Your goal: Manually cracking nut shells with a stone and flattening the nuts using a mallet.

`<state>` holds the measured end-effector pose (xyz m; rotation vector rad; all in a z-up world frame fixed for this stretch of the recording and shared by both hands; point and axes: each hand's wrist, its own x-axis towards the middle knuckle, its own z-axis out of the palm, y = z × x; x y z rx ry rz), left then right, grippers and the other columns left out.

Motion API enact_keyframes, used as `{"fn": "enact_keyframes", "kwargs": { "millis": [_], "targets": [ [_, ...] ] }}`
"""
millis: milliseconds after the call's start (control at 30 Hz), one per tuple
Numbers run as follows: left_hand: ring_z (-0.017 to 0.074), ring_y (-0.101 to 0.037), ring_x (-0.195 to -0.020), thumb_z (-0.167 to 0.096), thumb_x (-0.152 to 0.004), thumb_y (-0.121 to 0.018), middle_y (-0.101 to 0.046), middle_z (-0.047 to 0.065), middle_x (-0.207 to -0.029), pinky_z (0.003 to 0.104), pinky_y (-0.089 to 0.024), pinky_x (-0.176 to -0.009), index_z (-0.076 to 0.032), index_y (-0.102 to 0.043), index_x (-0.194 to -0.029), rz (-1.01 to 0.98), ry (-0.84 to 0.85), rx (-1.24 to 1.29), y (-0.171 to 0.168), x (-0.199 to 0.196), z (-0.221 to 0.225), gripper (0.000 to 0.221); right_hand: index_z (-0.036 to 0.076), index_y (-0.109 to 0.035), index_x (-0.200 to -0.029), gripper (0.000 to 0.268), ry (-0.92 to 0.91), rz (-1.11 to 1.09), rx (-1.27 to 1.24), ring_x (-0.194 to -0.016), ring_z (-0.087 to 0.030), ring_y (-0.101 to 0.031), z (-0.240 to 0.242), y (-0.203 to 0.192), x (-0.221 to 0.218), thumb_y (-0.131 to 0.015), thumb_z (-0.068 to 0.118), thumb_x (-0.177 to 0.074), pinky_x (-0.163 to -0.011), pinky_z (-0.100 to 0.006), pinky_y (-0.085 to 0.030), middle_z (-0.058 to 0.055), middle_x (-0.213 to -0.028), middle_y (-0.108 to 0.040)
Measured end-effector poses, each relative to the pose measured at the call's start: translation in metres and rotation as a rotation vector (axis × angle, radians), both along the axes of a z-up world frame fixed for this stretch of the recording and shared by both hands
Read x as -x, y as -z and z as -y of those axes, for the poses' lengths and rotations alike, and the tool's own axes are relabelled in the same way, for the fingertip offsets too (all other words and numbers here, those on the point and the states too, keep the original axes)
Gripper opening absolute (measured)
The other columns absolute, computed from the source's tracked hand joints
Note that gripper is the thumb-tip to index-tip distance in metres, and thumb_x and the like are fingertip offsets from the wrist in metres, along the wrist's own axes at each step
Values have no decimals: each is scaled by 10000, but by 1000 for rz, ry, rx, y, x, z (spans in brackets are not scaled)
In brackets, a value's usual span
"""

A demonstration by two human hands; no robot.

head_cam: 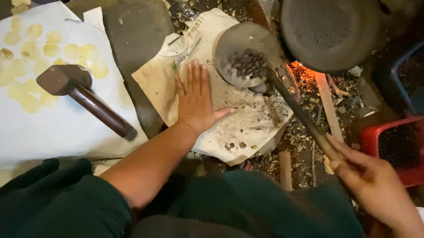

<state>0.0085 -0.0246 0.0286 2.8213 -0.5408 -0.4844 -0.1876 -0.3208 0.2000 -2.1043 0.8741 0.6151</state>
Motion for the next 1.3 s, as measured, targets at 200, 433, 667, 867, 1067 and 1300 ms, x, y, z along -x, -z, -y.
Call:
{"fn": "enact_keyframes", "kwargs": {
  "millis": [200,433,667,867,1067,1300],
  "targets": [
    [361,41,-1581,-782,-778,-649,-9,212,-1704,638,12,-1235,5,-37,-1614,42,24,63,11,1,1,1301,345,-600,-1433,547,-215,63,188,-903,-233,-760,-21,-15,-6,-728,287,-904,-866,-369,-556,-114,-1229,-740],
    [370,-33,-1593,-634,-868,-698,-91,216,-1713,541,-77,-1274,6,-98,-1629,121,191,267,42,-3,-5,1162,285,-604,-1434,556,-337,227,268,-1050,-312,-725,-24,-20,-1,-706,238,-889,-894,-380,-548,-137,-1218,-735],
    [430,-98,-1564,-617,-895,-678,-126,286,-1660,528,-123,-1260,73,-171,-1577,159,145,295,36,-7,-9,1094,195,-603,-1486,539,13,304,123,-893,-250,-655,-26,-9,22,-681,178,-953,-782,-372,-531,-162,-1212,-738],
    [401,-103,-1614,-603,-945,-626,-129,262,-1720,534,-104,-1292,50,-204,-1623,118,223,396,31,0,-7,1032,149,-549,-1590,555,534,394,178,-755,-247,-567,-15,40,109,-652,183,-1046,-681,-392,-477,-257,-989,-699],
    [398,-70,-1600,-618,-903,-622,-101,255,-1723,590,-47,-1258,30,-192,-1632,170,269,317,20,13,-14,1066,47,-587,-1498,500,475,362,777,-952,-343,-709,-1,94,180,-582,146,-1008,-837,-449,-557,-229,-1095,-741],
    [379,-74,-1588,-658,-866,-629,-136,242,-1703,602,-38,-1250,11,-208,-1609,155,322,275,16,17,-15,1085,-22,-494,-1550,623,351,-188,870,-794,-475,-710,46,193,186,-574,189,-969,-716,-563,-559,-306,-885,-734]
  ]
}}
